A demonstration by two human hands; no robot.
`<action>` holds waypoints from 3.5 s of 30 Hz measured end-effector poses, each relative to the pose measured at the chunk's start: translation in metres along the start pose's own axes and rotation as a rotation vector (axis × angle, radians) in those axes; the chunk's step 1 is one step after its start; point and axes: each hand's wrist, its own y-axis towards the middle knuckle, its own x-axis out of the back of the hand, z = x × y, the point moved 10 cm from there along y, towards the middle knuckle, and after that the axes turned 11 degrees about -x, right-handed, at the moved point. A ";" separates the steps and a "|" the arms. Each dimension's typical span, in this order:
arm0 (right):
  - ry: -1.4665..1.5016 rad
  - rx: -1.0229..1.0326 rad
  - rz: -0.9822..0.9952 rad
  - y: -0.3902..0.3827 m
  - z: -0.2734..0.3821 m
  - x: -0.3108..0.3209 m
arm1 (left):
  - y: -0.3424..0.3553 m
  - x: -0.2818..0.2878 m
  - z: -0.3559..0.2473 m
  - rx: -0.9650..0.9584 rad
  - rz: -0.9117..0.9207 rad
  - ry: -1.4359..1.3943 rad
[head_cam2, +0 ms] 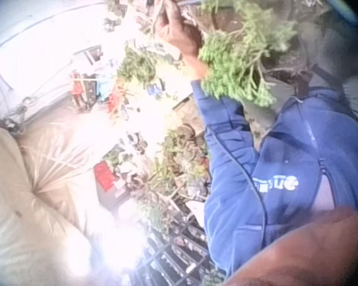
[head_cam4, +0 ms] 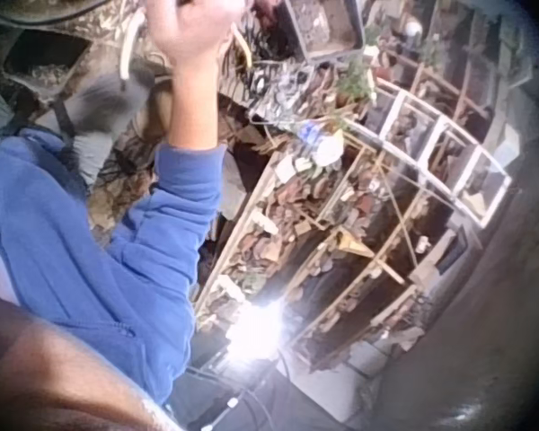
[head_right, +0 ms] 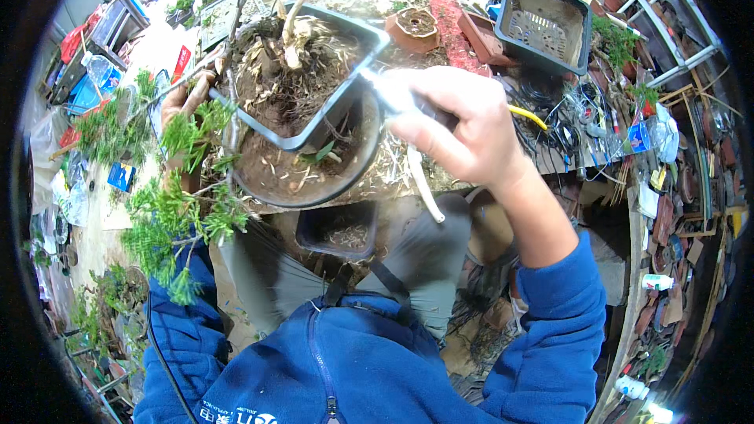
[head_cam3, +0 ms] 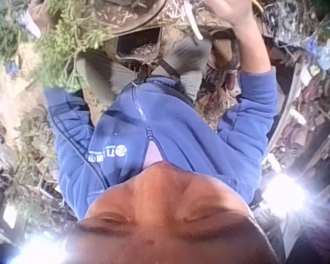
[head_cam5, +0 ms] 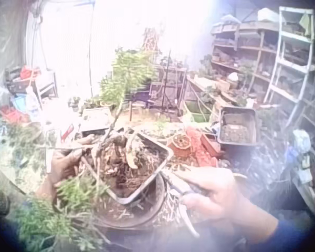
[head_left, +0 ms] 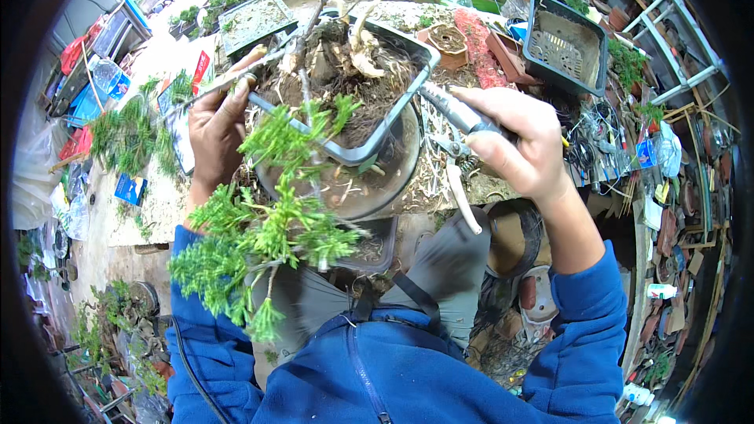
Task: The person trims a small potted evergreen bonsai using pruning shears and a carving tool. They cut away dead branches and foliage, scrape the trunk and roots, and remove debris from the pot while rotating the plant to access different sides.
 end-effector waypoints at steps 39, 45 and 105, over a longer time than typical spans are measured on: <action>-0.173 0.156 -0.161 -0.010 0.096 -0.054 | -0.031 -0.070 -0.024 0.242 0.099 0.068; -0.141 0.188 -0.162 -0.004 0.104 -0.055 | -0.024 -0.059 -0.012 0.343 0.137 0.068; 1.084 -0.760 -0.151 -0.101 -0.026 -0.019 | -0.056 -0.104 -0.190 -0.890 0.073 0.493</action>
